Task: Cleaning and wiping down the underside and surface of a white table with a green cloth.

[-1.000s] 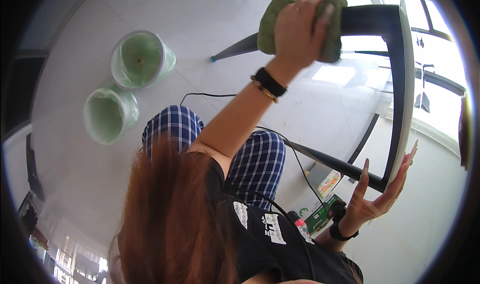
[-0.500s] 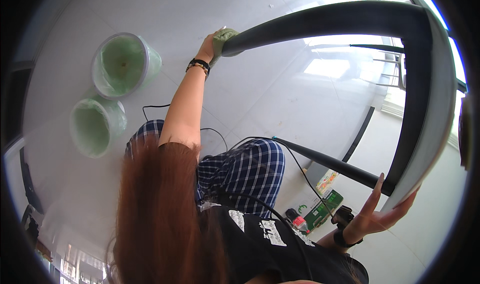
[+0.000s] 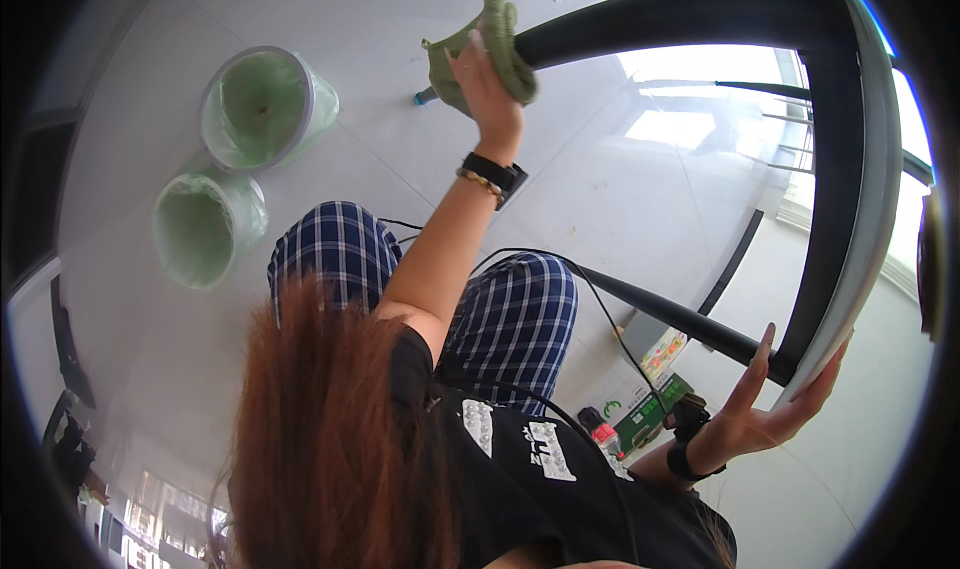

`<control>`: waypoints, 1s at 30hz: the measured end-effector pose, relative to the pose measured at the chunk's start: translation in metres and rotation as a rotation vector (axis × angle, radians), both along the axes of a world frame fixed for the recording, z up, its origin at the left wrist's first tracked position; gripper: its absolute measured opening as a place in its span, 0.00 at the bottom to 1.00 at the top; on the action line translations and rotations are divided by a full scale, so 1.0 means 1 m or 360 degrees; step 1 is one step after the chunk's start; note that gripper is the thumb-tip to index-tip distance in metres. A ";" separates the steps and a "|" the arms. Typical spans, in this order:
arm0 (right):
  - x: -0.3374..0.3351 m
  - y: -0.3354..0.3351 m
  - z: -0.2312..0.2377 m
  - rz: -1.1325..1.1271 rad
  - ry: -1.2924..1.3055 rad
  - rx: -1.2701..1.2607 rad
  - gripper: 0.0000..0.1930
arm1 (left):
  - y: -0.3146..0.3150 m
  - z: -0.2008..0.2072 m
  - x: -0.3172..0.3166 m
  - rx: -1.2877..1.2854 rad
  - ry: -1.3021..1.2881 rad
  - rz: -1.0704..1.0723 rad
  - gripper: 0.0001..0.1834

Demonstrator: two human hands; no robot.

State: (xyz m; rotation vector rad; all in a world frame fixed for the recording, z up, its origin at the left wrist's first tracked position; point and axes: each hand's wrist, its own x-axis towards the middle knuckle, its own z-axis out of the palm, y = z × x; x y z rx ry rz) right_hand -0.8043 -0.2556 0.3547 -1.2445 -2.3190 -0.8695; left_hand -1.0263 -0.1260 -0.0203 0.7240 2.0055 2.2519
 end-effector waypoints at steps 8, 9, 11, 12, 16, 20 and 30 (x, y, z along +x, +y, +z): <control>-0.002 0.002 0.003 0.0106 -0.0037 0.0008 0.40 | -0.001 0.136 0.033 0.0109 0.0723 -0.0067 0.51; 0.000 0.001 0.004 0.0093 -0.0045 0.0026 0.40 | 0.000 0.143 0.039 0.0083 0.0833 -0.0124 0.56; 0.000 0.000 0.009 0.0098 -0.0044 0.0034 0.40 | 0.001 0.157 0.051 -0.0029 0.0917 -0.0318 0.60; 0.000 0.001 0.010 0.0115 -0.0039 0.0032 0.39 | 0.000 0.169 0.055 -0.0036 0.0933 -0.0307 0.57; -0.012 0.003 0.011 0.0176 0.0009 -0.0021 0.38 | -0.011 0.215 0.049 -0.0153 0.1088 -0.0353 0.45; -0.011 0.003 0.011 0.0149 -0.0035 -0.0008 0.36 | -0.013 0.218 0.030 -0.0278 0.1472 -0.0017 0.42; -0.008 0.004 0.011 0.0214 -0.0030 0.0016 0.34 | 0.006 0.239 -0.025 -0.0546 0.1662 0.0308 0.43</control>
